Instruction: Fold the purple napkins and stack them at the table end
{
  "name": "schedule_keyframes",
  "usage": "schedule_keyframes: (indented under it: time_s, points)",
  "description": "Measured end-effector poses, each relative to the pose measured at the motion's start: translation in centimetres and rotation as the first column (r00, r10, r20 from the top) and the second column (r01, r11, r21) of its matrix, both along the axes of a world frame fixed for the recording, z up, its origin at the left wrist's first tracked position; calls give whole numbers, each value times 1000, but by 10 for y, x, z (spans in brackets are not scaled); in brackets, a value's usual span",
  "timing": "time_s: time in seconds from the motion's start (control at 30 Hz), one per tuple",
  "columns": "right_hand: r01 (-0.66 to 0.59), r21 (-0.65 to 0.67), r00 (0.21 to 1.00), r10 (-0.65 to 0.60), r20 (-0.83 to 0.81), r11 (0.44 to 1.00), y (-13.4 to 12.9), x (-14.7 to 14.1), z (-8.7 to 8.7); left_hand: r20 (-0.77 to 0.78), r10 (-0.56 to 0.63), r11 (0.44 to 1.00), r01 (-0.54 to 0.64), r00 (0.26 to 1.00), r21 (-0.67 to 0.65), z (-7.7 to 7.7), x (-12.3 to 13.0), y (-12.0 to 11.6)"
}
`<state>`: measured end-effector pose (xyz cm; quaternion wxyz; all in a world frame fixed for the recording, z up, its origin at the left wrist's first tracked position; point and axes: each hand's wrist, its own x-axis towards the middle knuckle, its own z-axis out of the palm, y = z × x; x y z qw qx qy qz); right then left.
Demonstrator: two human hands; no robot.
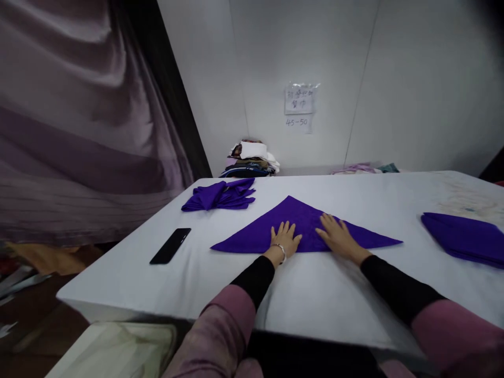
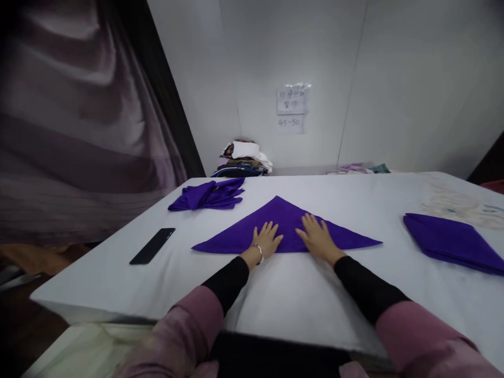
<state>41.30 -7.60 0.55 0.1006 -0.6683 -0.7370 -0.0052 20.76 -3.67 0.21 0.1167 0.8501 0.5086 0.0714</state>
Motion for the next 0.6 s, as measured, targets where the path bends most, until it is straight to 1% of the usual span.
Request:
schedule_keyframes:
  time_s: [0.07, 0.13, 0.17, 0.23, 0.3, 0.37, 0.4, 0.47, 0.5, 0.6]
  points:
    - [-66, -8, 998, 66, -5, 998, 17, -36, -8, 2, 41, 999, -41, 999, 33, -2, 6, -1]
    - [-105, -13, 995, 105, -3, 994, 24, -56, -18, 3, 77, 996, -78, 997, 51, -7, 8, -2]
    - [-116, -15, 993, 116, 0, 993, 25, -59, -23, 5, 91, 994, -91, 996, 58, -10, 7, -2]
    - [-132, -21, 991, 132, 13, 991, 21, -54, -29, 12, 98, 992, -99, 995, 82, -16, 6, -1]
    - [-147, -32, 988, 148, 36, 989, 15, -35, -33, 11, 94, 990, -95, 996, 102, -20, 4, -1]
    - [-134, -43, 989, 137, 62, 990, 10, -6, -38, 2, 88, 991, -88, 996, 106, -23, 3, 0]
    - [-108, -46, 991, 111, 71, 993, 9, 11, -41, -5, 89, 991, -88, 996, 101, -24, 3, 0]
    - [-3, -48, 995, 8, 100, 999, 7, 51, -51, -16, 91, 992, -89, 996, 94, -24, 4, 0]
    - [19, -41, 994, -14, 108, 999, 7, 73, -58, -21, 93, 992, -91, 995, 91, -24, 4, 0]
    - [97, 41, 992, -100, 71, 994, 6, 143, -83, -28, 109, 990, -106, 994, 91, -23, 3, -2]
